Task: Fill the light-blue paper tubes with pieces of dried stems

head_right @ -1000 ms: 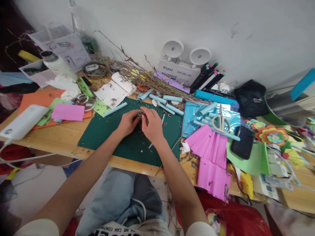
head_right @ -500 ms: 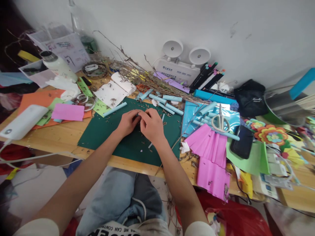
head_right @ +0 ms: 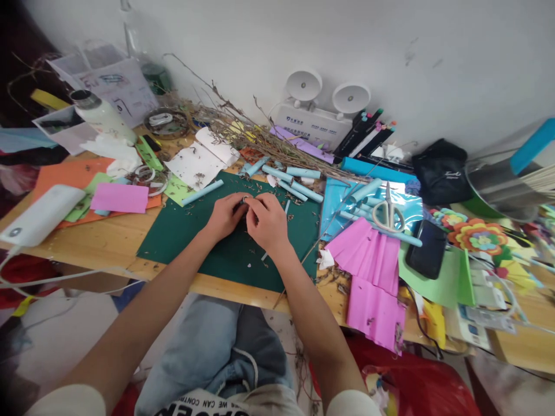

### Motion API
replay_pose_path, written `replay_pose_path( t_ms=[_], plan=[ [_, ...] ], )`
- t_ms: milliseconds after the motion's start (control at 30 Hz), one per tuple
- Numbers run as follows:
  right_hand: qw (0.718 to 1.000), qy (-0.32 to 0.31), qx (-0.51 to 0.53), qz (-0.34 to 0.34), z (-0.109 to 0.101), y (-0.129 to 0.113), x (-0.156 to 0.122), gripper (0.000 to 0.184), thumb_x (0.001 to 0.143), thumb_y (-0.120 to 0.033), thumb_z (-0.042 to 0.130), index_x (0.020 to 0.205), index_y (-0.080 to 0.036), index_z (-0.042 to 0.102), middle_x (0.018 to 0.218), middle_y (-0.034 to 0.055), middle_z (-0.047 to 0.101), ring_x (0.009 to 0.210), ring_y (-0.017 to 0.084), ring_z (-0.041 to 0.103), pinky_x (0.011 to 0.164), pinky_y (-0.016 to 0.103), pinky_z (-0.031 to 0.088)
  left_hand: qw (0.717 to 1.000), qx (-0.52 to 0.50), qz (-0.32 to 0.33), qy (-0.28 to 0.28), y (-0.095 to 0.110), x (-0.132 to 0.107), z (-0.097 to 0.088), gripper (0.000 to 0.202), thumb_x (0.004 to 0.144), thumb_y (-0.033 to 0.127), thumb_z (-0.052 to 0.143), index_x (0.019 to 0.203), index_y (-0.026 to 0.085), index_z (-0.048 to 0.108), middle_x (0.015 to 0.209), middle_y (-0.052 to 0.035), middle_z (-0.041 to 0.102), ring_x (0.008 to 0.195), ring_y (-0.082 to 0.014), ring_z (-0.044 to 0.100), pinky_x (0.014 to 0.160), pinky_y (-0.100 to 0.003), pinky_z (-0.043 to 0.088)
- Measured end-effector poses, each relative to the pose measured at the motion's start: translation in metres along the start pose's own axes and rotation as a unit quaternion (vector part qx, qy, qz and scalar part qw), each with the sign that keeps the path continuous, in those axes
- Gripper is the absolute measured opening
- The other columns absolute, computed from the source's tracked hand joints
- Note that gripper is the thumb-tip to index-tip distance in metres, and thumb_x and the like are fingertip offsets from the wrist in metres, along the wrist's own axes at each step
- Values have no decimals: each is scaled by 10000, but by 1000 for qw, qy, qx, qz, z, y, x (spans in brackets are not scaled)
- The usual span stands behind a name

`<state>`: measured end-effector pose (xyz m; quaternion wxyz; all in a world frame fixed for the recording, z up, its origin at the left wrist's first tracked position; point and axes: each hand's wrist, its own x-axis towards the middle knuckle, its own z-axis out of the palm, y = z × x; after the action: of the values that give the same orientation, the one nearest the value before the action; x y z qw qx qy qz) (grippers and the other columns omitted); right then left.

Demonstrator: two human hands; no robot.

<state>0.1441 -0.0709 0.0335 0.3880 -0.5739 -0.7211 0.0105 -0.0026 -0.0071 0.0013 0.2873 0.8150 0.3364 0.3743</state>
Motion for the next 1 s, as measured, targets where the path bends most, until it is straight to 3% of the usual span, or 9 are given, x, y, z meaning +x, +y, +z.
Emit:
replay_pose_path(
  t_ms=[133, 300, 433, 700, 867, 1000],
  plan=[
    [1000, -12, 3, 5, -2, -3, 1, 287, 925, -174, 442, 1103, -217, 663, 1000, 110, 614, 974, 235, 579, 867, 376, 508, 1000, 3, -4, 6, 0, 0, 0, 224, 957, 253, 507, 1104, 197, 666, 1085, -73, 717, 972, -182, 659, 875, -292, 510],
    [998, 51, 25, 26, -2, -3, -3, 263, 930, -190, 434, 1099, -222, 633, 985, 103, 627, 957, 230, 601, 867, 379, 524, 1000, -1, 7, 6, 0, 0, 0, 210, 960, 255, 513, 1093, 187, 660, 1047, -81, 716, 965, -191, 660, 870, -300, 504],
    [999, 29, 20, -1, 1, -3, -5, 270, 910, -178, 454, 1060, -228, 673, 964, 95, 627, 932, 214, 606, 841, 355, 532, 1000, -9, 16, 9, 0, 0, 0, 210, 966, 254, 503, 1094, 189, 656, 1065, -81, 713, 972, -190, 656, 868, -298, 500],
    [1000, 3, 5, 17, 1, -3, -2, 291, 927, -181, 435, 1106, -214, 662, 979, 100, 624, 940, 221, 593, 852, 354, 517, 1000, 2, 2, 7, 0, 0, 0, 220, 958, 259, 508, 1099, 197, 665, 1067, -79, 717, 959, -194, 658, 857, -309, 509],
    [997, 69, 33, 31, -1, -1, -3, 248, 931, -208, 455, 1126, -206, 608, 963, 95, 631, 909, 224, 601, 845, 372, 519, 1000, 11, 3, 0, 1, 0, 0, 226, 962, 271, 506, 1101, 186, 661, 1045, -90, 715, 961, -201, 660, 866, -319, 509],
    [997, 60, 36, 24, 5, -2, -4, 205, 922, -200, 462, 1046, -207, 625, 943, 92, 642, 896, 222, 609, 822, 366, 526, 1000, 16, 2, -8, 0, 0, 0, 232, 970, 279, 493, 1109, 188, 655, 1069, -88, 711, 967, -197, 655, 864, -311, 506]
  ],
)
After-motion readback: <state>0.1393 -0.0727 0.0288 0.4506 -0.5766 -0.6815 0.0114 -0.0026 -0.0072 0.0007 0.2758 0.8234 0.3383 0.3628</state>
